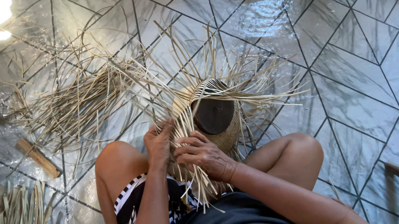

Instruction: The person weaves a straw hat by hand, interlacing long strands of dried grass over a wooden block form held between their legs.

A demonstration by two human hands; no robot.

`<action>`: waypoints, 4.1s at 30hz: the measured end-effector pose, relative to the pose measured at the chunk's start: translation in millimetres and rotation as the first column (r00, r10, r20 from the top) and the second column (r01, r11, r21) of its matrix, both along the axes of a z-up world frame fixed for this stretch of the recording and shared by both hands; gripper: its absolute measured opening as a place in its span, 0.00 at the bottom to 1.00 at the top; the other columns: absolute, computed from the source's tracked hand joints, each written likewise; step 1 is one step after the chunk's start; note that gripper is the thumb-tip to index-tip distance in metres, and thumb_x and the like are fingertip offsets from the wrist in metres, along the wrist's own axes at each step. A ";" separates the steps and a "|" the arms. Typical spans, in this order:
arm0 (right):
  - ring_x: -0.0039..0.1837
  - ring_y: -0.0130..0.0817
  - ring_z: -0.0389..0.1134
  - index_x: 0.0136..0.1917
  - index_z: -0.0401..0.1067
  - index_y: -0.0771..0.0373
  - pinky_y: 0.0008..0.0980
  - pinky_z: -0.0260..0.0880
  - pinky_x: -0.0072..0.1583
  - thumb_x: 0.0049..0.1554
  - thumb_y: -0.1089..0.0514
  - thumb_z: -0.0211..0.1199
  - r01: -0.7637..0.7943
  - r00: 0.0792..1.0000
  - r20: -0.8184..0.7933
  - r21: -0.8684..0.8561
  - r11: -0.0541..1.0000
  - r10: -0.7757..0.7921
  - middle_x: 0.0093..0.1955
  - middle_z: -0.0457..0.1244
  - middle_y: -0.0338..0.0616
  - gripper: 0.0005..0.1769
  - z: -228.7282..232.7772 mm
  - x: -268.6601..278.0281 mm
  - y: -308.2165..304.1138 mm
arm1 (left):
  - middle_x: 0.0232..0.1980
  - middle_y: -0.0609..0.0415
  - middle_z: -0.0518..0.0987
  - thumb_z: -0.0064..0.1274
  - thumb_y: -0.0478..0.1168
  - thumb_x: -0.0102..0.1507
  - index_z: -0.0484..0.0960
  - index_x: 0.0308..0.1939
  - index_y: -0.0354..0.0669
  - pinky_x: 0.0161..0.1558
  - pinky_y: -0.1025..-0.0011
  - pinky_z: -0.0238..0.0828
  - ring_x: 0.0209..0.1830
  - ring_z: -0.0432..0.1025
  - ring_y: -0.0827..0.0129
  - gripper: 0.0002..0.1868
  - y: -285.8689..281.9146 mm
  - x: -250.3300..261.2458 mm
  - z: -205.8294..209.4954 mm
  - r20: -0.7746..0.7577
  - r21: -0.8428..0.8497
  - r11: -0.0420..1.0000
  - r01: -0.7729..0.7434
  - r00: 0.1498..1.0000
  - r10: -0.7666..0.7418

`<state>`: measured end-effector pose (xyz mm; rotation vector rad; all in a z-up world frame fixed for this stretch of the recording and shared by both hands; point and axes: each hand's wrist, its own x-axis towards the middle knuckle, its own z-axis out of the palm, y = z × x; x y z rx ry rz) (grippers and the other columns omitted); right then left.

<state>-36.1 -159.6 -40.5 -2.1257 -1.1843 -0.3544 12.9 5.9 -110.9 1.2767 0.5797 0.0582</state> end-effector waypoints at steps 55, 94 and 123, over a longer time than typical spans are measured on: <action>0.75 0.54 0.60 0.54 0.73 0.51 0.54 0.58 0.73 0.61 0.60 0.57 -0.017 0.945 -0.325 0.036 0.999 0.028 0.63 0.66 0.40 0.09 -57.3 -18.0 -31.0 | 0.35 0.51 0.84 0.59 0.35 0.67 0.84 0.45 0.37 0.31 0.85 0.79 0.30 0.77 0.78 0.06 4.9 120.0 183.9 0.239 0.297 0.907 0.297 0.897 -0.372; 0.75 0.49 0.62 0.50 0.75 0.50 0.51 0.60 0.71 0.61 0.56 0.54 0.037 0.981 -0.190 0.051 0.998 -0.027 0.66 0.67 0.36 0.09 -48.2 -27.9 -32.3 | 0.59 0.54 0.68 0.37 0.47 0.76 0.68 0.60 0.38 0.59 0.77 0.65 0.61 0.66 0.74 0.17 46.5 -51.4 89.1 0.569 -0.177 0.955 -0.237 0.767 0.296; 0.77 0.51 0.58 0.55 0.75 0.50 0.51 0.59 0.69 0.58 0.58 0.57 -0.026 0.996 -0.087 -0.191 0.981 0.010 0.67 0.64 0.43 0.12 -10.8 -47.4 -52.6 | 0.37 0.47 0.86 0.66 0.58 0.45 0.89 0.39 0.48 0.49 0.53 0.77 0.47 0.82 0.52 0.25 -7.9 79.8 67.5 -0.474 0.464 0.664 0.586 0.798 -0.372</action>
